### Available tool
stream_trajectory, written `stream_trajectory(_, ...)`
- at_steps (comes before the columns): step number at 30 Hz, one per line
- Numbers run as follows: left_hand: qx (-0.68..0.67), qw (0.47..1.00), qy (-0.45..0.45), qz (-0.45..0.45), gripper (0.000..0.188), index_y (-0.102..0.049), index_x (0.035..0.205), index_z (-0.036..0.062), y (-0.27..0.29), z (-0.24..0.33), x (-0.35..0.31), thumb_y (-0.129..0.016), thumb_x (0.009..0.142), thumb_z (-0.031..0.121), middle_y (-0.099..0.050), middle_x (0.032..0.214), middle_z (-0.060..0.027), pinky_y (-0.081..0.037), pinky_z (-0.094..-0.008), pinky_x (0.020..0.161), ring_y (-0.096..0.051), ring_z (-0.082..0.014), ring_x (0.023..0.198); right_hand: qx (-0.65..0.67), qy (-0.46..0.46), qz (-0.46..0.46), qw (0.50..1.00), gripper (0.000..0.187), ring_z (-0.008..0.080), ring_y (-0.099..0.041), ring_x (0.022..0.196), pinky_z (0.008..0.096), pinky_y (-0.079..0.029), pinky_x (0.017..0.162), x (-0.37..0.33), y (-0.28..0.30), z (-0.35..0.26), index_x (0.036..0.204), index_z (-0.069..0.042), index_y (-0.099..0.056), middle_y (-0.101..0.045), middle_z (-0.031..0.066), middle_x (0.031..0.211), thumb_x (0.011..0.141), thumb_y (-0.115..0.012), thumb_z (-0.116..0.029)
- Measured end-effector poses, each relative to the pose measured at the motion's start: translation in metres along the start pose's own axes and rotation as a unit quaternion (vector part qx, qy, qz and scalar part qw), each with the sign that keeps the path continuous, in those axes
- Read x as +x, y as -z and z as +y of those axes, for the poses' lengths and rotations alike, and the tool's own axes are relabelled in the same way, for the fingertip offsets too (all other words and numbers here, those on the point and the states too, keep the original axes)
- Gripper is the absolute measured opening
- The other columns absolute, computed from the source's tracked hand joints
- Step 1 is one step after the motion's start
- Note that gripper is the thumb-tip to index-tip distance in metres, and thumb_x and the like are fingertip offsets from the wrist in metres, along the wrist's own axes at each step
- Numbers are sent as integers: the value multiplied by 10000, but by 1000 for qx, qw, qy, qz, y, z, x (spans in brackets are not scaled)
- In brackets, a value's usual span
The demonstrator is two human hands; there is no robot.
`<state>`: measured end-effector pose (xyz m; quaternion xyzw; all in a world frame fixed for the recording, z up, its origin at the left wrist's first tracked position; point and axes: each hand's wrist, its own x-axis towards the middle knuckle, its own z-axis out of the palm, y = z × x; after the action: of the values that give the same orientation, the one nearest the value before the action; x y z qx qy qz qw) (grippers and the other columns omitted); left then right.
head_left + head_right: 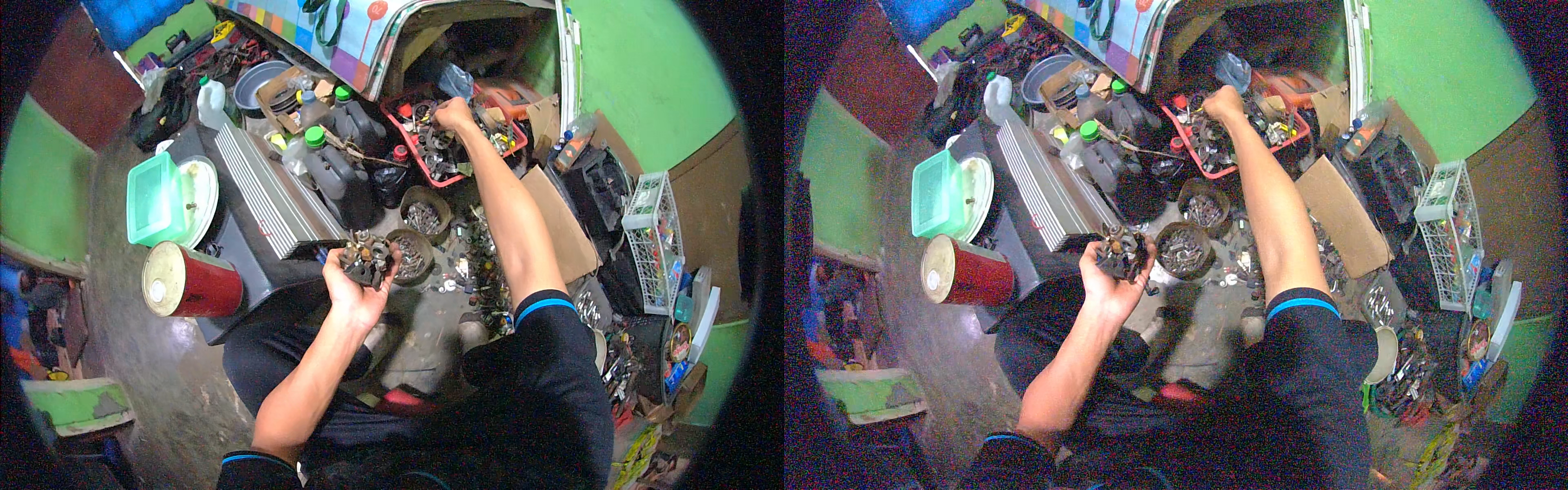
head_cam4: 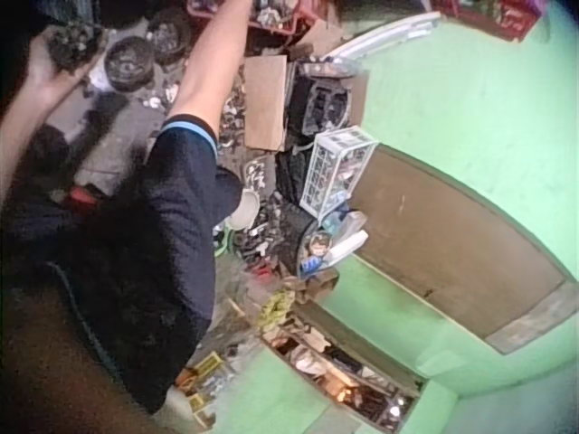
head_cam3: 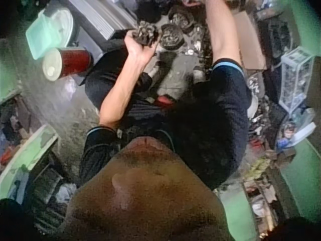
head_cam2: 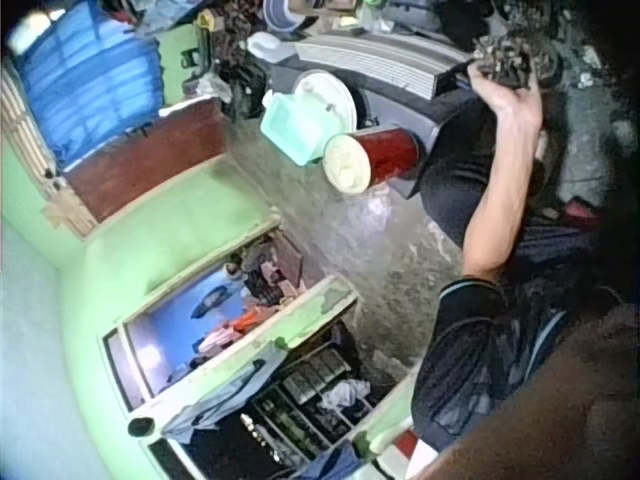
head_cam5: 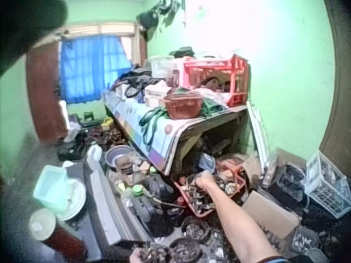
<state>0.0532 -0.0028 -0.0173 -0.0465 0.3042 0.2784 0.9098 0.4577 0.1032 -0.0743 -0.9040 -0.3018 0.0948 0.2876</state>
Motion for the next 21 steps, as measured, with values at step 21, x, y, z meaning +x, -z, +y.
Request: stream_trajectory(21,19,994,1,-106,478,-524,1090,-81,-17,-14,-25,-299,866,277,-579,1105,-260,-487,-502,948,-567,-389,1064,17,276,-35,960,248,351,-657,859,425,-502,816,-183,89,-37,951,-49,-704,-673,214,883,730,-604,-102)
